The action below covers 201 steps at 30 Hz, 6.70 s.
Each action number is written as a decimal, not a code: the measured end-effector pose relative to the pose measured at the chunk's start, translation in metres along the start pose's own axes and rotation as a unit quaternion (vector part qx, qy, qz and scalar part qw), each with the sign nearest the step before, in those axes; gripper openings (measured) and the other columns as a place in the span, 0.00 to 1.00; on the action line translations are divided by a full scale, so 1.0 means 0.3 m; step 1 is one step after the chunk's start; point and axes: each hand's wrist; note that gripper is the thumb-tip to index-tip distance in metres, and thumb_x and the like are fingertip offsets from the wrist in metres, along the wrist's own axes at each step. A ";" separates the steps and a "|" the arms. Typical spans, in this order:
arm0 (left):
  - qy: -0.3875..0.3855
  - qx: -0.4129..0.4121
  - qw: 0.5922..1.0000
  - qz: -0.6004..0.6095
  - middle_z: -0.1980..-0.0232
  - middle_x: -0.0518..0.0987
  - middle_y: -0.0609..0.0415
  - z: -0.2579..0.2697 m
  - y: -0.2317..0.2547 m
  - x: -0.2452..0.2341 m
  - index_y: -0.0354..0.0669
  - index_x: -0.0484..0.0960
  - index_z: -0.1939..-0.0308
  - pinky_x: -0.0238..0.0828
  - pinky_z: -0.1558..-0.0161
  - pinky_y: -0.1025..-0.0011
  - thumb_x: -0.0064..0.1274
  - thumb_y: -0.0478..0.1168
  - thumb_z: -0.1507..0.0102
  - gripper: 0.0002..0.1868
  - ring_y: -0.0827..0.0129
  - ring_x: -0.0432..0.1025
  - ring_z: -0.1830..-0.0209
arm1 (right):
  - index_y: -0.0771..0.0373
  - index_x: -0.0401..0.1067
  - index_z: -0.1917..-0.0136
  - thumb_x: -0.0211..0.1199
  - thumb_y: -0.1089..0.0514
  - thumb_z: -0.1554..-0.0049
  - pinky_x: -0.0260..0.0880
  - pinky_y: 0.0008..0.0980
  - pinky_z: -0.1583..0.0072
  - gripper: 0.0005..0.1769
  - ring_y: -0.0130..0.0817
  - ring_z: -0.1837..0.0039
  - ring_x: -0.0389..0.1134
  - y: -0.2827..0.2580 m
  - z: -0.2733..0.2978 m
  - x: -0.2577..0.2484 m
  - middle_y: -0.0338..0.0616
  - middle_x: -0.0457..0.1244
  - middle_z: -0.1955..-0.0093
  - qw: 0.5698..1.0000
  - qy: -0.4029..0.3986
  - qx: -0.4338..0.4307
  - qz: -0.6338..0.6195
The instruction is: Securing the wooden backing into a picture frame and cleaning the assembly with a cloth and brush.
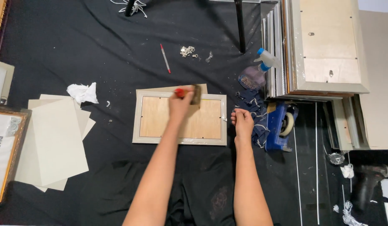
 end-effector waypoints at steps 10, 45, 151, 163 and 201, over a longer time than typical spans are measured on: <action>-0.036 -0.071 0.997 -0.015 0.50 0.83 0.37 -0.023 -0.107 0.049 0.31 0.81 0.48 0.80 0.50 0.62 0.67 0.46 0.45 0.27 0.54 0.80 0.50 | 0.58 0.78 0.49 0.58 0.59 0.40 0.74 0.19 0.57 0.09 0.22 0.61 0.70 0.046 -0.035 0.001 0.42 0.71 0.60 1.000 0.000 0.012 0.008; 0.103 0.310 0.898 -0.296 0.40 0.76 0.63 -0.111 -0.178 -0.743 0.56 0.78 0.51 0.62 0.31 0.66 0.57 0.39 0.31 0.06 0.64 0.70 0.35 | 0.55 0.72 0.40 0.56 0.60 0.37 0.62 0.44 0.35 0.12 0.48 0.34 0.59 0.126 -0.096 -0.072 0.48 0.58 0.35 0.970 0.102 -0.061 0.213; -0.180 -0.131 0.881 -0.418 0.17 0.18 0.60 0.058 -0.346 -0.689 0.68 0.24 0.19 0.12 0.23 0.53 0.70 0.68 0.54 0.78 0.65 0.16 0.17 | 0.57 0.59 0.20 0.53 0.56 0.34 0.70 0.43 0.32 0.30 0.47 0.24 0.61 0.147 -0.117 0.021 0.52 0.53 0.19 0.690 -0.192 -0.277 0.640; -0.182 -0.112 0.893 -0.397 0.17 0.18 0.58 0.052 -0.375 -0.696 0.65 0.24 0.19 0.11 0.23 0.51 0.69 0.70 0.54 0.78 0.63 0.15 0.17 | 0.70 0.61 0.40 0.63 0.58 0.46 0.75 0.52 0.45 0.24 0.61 0.49 0.71 0.504 0.038 -0.042 0.61 0.62 0.45 0.695 -0.015 -0.254 0.673; -0.210 -0.121 0.866 -0.438 0.18 0.14 0.58 0.030 -0.385 -0.688 0.66 0.23 0.19 0.13 0.24 0.45 0.67 0.66 0.50 0.74 0.59 0.14 0.18 | 0.49 0.49 0.16 0.64 0.56 0.45 0.44 0.57 0.22 0.47 0.57 0.18 0.46 0.354 0.443 0.769 0.50 0.43 0.15 0.682 -0.245 -0.452 0.521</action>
Point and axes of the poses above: each hand's wrist, its own z-axis away from the middle knuckle, its own x-axis out of the palm, y = z × x
